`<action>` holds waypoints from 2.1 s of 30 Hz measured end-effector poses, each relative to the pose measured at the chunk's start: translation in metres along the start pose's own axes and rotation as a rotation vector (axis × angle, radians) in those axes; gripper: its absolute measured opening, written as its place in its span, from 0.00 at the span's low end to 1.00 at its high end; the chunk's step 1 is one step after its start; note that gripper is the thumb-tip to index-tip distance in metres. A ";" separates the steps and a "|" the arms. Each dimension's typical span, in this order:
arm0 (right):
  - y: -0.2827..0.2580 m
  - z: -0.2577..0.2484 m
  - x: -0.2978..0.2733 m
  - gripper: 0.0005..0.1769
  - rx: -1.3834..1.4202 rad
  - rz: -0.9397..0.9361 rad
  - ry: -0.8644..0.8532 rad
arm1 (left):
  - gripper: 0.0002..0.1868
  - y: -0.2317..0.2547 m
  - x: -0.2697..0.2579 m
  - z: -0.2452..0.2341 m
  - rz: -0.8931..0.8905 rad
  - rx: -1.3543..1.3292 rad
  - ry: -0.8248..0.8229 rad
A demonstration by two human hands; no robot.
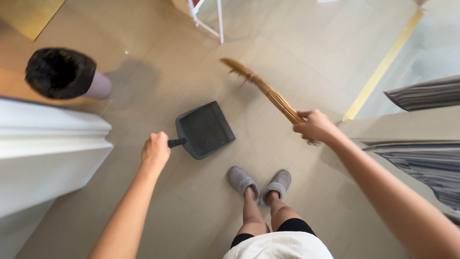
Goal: The recorder is sweeping dust and debris from a floor and down a staircase using a broom and dustpan.
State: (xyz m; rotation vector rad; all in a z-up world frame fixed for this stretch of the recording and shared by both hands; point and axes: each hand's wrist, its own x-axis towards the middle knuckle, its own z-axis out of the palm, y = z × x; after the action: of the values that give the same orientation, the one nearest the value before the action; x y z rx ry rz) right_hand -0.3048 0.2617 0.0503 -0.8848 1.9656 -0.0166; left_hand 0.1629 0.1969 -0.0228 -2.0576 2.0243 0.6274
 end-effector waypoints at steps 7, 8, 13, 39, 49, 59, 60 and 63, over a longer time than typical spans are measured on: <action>0.004 0.102 0.048 0.35 0.014 0.062 -0.032 | 0.03 -0.009 -0.008 0.029 -0.056 0.104 -0.022; 0.008 0.104 0.041 0.35 -0.042 0.057 -0.100 | 0.03 -0.012 -0.011 0.032 -0.078 0.078 -0.027; 0.021 0.056 0.008 0.33 -0.057 -0.001 -0.255 | 0.04 -0.026 -0.022 0.032 -0.113 0.010 0.004; -0.047 0.023 -0.059 0.35 -0.162 -0.015 -0.250 | 0.05 -0.058 -0.063 0.084 -0.157 0.843 -0.458; -0.130 -0.070 -0.141 0.33 -0.197 -0.146 -0.050 | 0.05 -0.144 -0.056 0.016 -0.473 0.407 -0.274; -0.261 -0.126 -0.137 0.34 -0.094 -0.440 0.037 | 0.12 -0.141 -0.100 -0.111 -0.671 0.071 -0.117; -0.276 -0.130 -0.134 0.34 -0.067 -0.474 0.038 | 0.13 -0.141 -0.099 -0.125 -0.676 0.022 -0.096; -0.312 -0.135 -0.089 0.34 -0.018 -0.613 0.001 | 0.13 -0.143 -0.091 -0.149 -0.744 -0.061 -0.027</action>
State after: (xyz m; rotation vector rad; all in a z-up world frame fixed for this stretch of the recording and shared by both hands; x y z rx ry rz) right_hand -0.2028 0.0385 0.3019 -1.4645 1.6280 -0.3522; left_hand 0.3304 0.2246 0.1264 -2.5642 1.0773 0.5520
